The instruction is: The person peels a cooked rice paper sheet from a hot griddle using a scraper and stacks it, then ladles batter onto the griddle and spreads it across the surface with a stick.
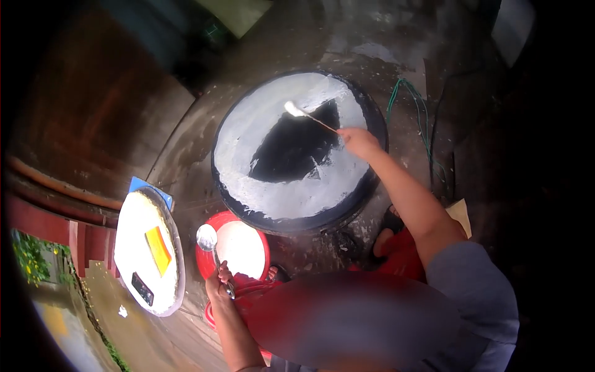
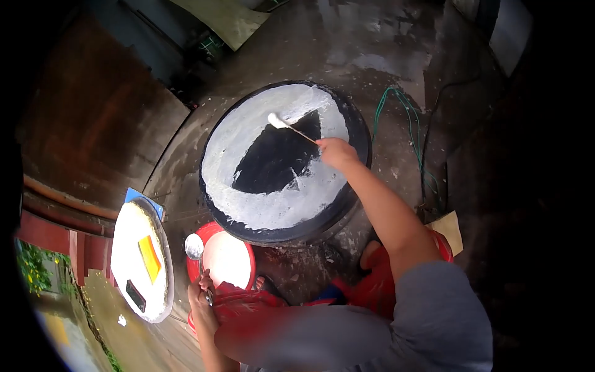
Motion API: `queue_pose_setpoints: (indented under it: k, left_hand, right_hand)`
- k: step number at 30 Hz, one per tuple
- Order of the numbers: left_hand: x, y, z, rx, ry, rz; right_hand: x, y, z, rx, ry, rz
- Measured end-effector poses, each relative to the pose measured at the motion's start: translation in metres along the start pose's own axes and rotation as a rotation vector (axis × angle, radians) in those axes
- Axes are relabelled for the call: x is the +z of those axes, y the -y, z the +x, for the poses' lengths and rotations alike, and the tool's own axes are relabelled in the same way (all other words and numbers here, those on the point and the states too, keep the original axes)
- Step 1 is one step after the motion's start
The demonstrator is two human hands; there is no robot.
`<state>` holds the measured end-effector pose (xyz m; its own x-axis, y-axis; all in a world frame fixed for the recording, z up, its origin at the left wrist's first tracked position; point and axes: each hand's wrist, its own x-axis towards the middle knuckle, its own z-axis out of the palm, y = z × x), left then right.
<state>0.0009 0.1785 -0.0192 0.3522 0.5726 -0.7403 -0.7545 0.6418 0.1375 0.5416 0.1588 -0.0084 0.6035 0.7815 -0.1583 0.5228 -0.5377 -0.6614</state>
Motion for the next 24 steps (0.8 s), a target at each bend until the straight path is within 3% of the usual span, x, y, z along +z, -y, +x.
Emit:
queue_pose_setpoints:
  k: [3,4,6,8,9,10,11,14,15,18,20,22,23,24]
  left_hand:
    - [-0.006,-0.005,-0.002,-0.015,0.029,-0.004]
    - [-0.009,-0.005,-0.003,-0.017,0.030,0.005]
    - [-0.012,-0.004,-0.006,-0.007,0.027,0.008]
    - [-0.009,-0.003,-0.010,0.006,0.024,0.012]
    - [-0.008,-0.002,-0.012,-0.004,0.040,-0.015]
    - [-0.009,0.000,-0.015,-0.013,0.052,-0.041]
    - [-0.012,-0.002,-0.015,-0.009,0.053,-0.043]
    - [-0.014,-0.005,-0.011,0.001,0.109,-0.026]
    - [-0.015,-0.005,-0.011,-0.009,0.127,-0.024]
    - [-0.011,0.003,-0.018,0.025,0.077,-0.026]
    - [-0.010,0.003,-0.020,0.064,0.018,-0.030]
    - [-0.015,0.002,-0.020,0.051,0.062,-0.028]
    - [-0.016,0.000,-0.018,0.051,0.065,-0.032]
    - [-0.017,-0.002,-0.017,0.053,0.076,-0.011]
  right_hand:
    - [-0.023,-0.004,-0.014,0.029,-0.068,-0.134]
    - [-0.031,-0.009,-0.026,0.113,-0.217,-0.208]
    - [-0.010,-0.075,-0.004,0.182,-0.393,0.016]
    - [0.018,-0.073,-0.005,0.164,-0.328,0.123]
    - [0.042,-0.077,0.000,0.002,-0.276,0.208]
    - [0.045,-0.051,-0.012,0.010,-0.120,0.301]
    - [0.046,-0.023,-0.020,0.031,-0.023,0.165]
    - [0.014,0.047,-0.038,0.170,0.144,0.197]
    - [0.036,0.021,-0.016,0.008,-0.068,0.134]
    - [0.079,-0.015,0.029,-0.123,-0.030,0.201]
    - [0.062,0.009,0.000,-0.156,-0.034,0.024]
    - [0.033,0.025,-0.026,-0.131,0.160,-0.077]
    - [0.008,0.037,-0.041,-0.010,0.274,0.020]
    - [0.008,0.031,-0.040,-0.013,0.274,0.017]
